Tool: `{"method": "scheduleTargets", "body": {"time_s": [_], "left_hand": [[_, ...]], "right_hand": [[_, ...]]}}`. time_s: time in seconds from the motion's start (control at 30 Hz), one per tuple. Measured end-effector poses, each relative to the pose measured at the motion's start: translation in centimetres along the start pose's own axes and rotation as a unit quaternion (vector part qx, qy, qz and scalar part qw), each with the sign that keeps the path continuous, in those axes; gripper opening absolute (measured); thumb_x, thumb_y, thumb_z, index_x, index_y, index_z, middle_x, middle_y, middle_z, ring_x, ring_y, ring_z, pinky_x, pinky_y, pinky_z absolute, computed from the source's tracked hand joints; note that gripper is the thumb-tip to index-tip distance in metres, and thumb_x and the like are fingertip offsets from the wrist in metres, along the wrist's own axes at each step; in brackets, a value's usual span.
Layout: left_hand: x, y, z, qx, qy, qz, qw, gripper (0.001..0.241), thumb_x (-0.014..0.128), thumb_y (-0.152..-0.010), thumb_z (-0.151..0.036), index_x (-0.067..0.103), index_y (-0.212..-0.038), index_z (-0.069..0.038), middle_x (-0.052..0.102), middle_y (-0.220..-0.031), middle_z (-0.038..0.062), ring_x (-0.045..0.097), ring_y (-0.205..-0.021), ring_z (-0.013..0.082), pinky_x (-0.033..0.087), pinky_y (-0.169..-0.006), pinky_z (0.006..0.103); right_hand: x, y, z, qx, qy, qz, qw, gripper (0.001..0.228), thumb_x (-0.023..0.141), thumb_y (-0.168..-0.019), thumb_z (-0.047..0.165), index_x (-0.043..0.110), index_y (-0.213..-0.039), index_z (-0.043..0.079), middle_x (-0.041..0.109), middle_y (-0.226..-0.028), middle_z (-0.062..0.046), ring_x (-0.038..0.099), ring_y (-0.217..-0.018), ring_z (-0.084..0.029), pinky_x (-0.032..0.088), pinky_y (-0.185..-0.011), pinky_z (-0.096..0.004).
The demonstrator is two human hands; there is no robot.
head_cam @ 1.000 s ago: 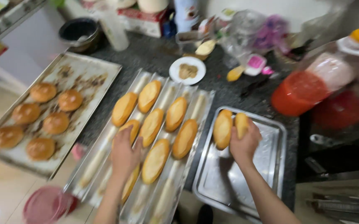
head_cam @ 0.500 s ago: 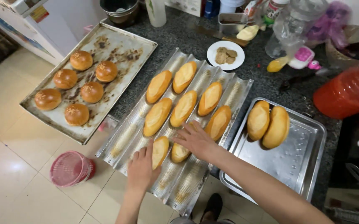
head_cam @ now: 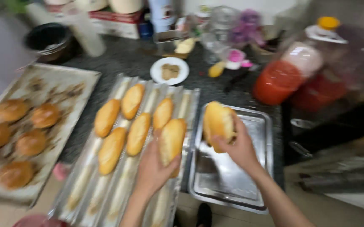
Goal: Transferring baked bread from a cooling rack to a tray and retrieving lettuce from a refrigerator
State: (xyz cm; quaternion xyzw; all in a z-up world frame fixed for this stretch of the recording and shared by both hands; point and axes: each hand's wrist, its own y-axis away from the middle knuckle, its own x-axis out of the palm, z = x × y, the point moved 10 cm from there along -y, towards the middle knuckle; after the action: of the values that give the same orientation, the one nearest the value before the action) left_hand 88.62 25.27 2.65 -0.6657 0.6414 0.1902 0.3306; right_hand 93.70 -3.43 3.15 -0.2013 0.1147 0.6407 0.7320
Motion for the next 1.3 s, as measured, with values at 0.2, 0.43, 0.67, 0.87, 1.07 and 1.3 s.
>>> {"method": "scheduleTargets", "body": {"time_s": [0.2,0.43,0.67,0.87,1.07,1.3], "left_hand": [[16.2,-8.0,-12.6,-0.031,0.032,0.218,0.975,0.106,0.071,-0.077,-0.058,0.025,-0.164,-0.019,0.055,-0.141,0.02,0.057,-0.131,0.0432,0.047,-0.107,0.0538],[30.3,-12.5,-14.8,-0.056,-0.085,0.24,0.965,0.095,0.068,-0.08,-0.053,0.035,-0.156,-0.008,0.056,-0.129,0.024,0.057,-0.126,0.0436,0.054,-0.096,0.0523],[32.5,-12.0,-13.7,-0.023,-0.111,0.18,0.977,0.075,0.062,-0.093,-0.049,0.043,-0.149,-0.002,0.052,-0.125,0.023,0.057,-0.117,0.0437,0.055,-0.094,0.05],[22.4,-10.5,-13.1,0.029,-0.046,0.135,0.989,0.06,0.064,-0.093,-0.028,0.05,-0.146,-0.004,0.054,-0.127,0.02,0.056,-0.12,0.0404,0.053,-0.098,0.0496],[9.6,-6.4,-3.7,0.026,-0.007,-0.02,0.999,0.051,0.067,-0.09,-0.029,0.063,-0.135,-0.005,0.063,-0.116,0.021,0.062,-0.109,0.0427,0.054,-0.092,0.0494],[-6.8,-0.6,8.0,-0.103,-0.156,-0.186,0.965,0.052,0.071,-0.09,-0.024,0.063,-0.137,-0.004,0.06,-0.122,0.024,0.062,-0.11,0.0453,0.051,-0.094,0.0516]], "right_hand": [[-12.3,-0.2,-19.5,0.335,0.126,-0.089,0.93,0.088,0.065,-0.088,0.076,0.045,-0.154,0.02,0.066,-0.131,-0.026,0.063,-0.125,-0.04,0.052,-0.1,-0.053],[-13.2,-1.8,-25.2,0.363,0.177,-0.072,0.912,0.088,0.055,-0.09,0.079,0.049,-0.15,0.015,0.068,-0.128,-0.025,0.064,-0.125,-0.042,0.051,-0.103,-0.054],[-12.1,-2.4,-26.2,0.367,0.209,-0.022,0.906,0.09,0.056,-0.085,0.083,0.048,-0.152,0.024,0.061,-0.134,-0.018,0.061,-0.128,-0.041,0.05,-0.105,-0.053],[-12.1,-2.2,-23.2,0.31,0.207,-0.043,0.927,0.078,0.057,-0.094,0.063,0.048,-0.153,0.013,0.059,-0.137,-0.027,0.059,-0.13,-0.048,0.047,-0.11,-0.054],[-12.4,-2.7,-26.6,0.243,0.274,-0.081,0.927,0.063,0.063,-0.094,0.055,0.062,-0.138,0.01,0.066,-0.12,-0.027,0.065,-0.118,-0.047,0.051,-0.103,-0.053],[-2.9,-1.4,-5.4,-0.189,0.216,-0.167,0.943,0.046,0.072,-0.091,0.012,0.06,-0.131,-0.007,0.062,-0.124,-0.031,0.056,-0.123,-0.05,0.036,-0.113,-0.053]]}}
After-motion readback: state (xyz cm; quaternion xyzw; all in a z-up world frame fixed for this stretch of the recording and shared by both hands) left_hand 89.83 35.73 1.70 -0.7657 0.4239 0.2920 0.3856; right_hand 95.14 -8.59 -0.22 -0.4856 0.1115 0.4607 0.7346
